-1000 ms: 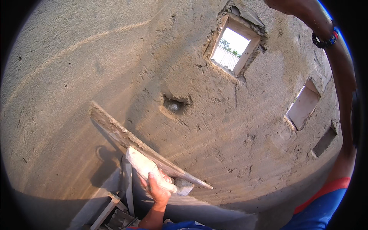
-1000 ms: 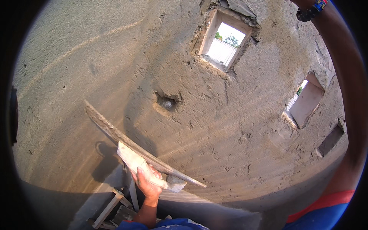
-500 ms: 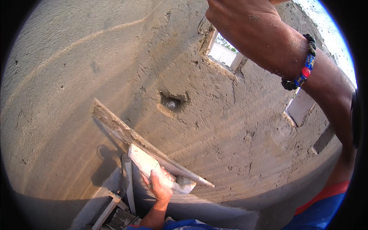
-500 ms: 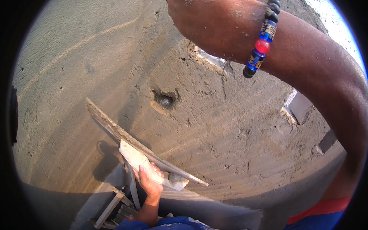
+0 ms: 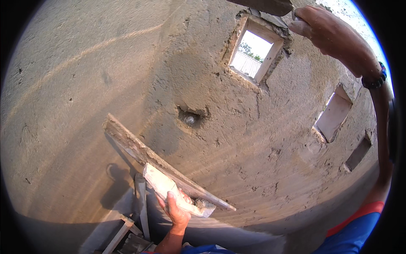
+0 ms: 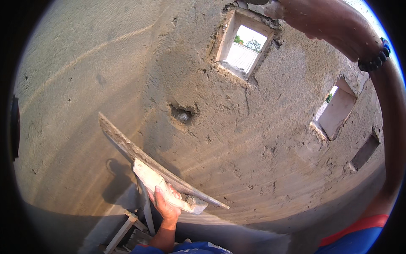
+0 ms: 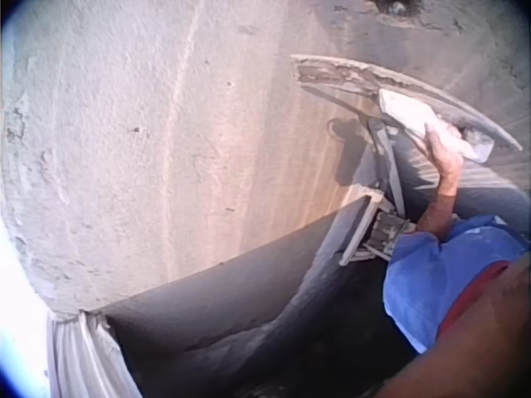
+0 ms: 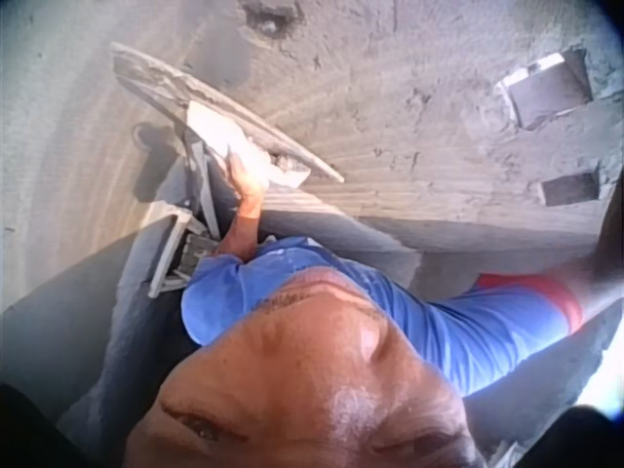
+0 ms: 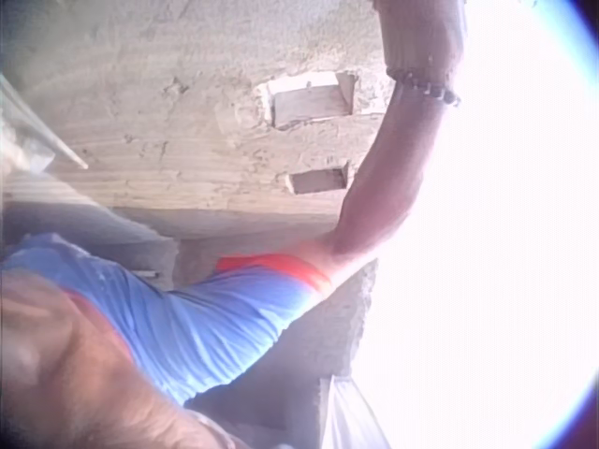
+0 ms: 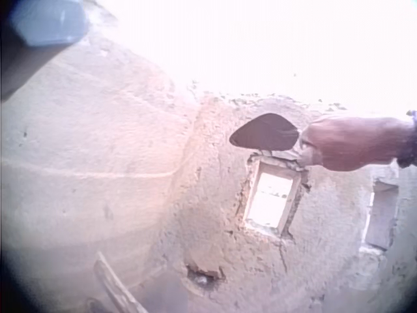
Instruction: The person applies wet plaster to a concrete wall using a hawk and a trowel, smoothing the mixture over the surface and around small rectangular openings.
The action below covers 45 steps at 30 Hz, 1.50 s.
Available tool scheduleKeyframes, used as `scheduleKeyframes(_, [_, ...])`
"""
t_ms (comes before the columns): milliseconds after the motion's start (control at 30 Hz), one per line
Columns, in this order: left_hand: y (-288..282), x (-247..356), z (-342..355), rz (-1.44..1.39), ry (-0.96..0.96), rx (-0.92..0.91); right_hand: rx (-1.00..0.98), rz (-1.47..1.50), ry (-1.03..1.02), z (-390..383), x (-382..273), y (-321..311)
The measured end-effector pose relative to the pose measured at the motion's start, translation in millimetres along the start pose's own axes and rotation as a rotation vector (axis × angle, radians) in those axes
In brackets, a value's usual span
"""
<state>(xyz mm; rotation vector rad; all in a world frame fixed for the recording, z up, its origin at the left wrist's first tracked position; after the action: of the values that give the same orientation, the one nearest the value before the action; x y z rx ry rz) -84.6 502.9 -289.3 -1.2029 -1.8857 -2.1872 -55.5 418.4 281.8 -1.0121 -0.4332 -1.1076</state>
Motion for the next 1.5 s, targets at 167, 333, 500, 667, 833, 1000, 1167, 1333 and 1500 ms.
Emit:
scheduleKeyframes(167, [-14, 15, 4, -0.007, 0.039, 0.063, -0.236, 0.506, 0.282, -34, 0, 71])
scheduleKeyframes(333, [-12, 16, 5, 0.009, 0.070, 0.017, -0.171, 0.616, 0.415, -29, -5, 70])
scheduleKeyframes(500, [-12, 10, 2, 0.024, 0.056, 0.012, -0.186, 0.839, 0.385, -24, -10, 90])
scheduleKeyframes(667, [0, 11, -3, 0.034, 0.016, -0.019, -0.249, 0.779, 0.372, -29, -23, 100])
scheduleKeyframes(833, [9, 8, -5, 0.027, 0.033, -0.086, -0.529, 0.736, 0.363, -48, -54, 111])
scheduleKeyframes(1000, [9, 6, -12, 0.023, -0.002, -0.107, -0.397, 0.806, 0.403, -40, -41, 88])
scheduleKeyframes(1167, [10, 10, -14, 0.038, 0.023, -0.104, -0.266, 0.869, 0.396, -33, -32, 109])
scheduleKeyframes(1333, [3, 11, -12, 0.041, 0.007, -0.091, -0.341, 0.918, 0.460, -44, -37, 96])
scheduleKeyframes(1500, [2, 10, -7, 0.053, 0.034, -0.108, -0.120, 1.076, 0.474, -34, -15, 94])
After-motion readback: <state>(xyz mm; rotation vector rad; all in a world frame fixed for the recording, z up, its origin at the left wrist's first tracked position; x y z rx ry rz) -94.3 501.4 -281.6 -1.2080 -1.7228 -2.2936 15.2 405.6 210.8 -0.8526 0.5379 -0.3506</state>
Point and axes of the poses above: each hand's wrist, its own z-axis towards the middle knuckle, its own y-axis out of the palm, x = y × z, the point moved 10 cm from there along z, towards the middle knuckle, and after that the axes turned 13 degrees about z, right-handed, at the moved point
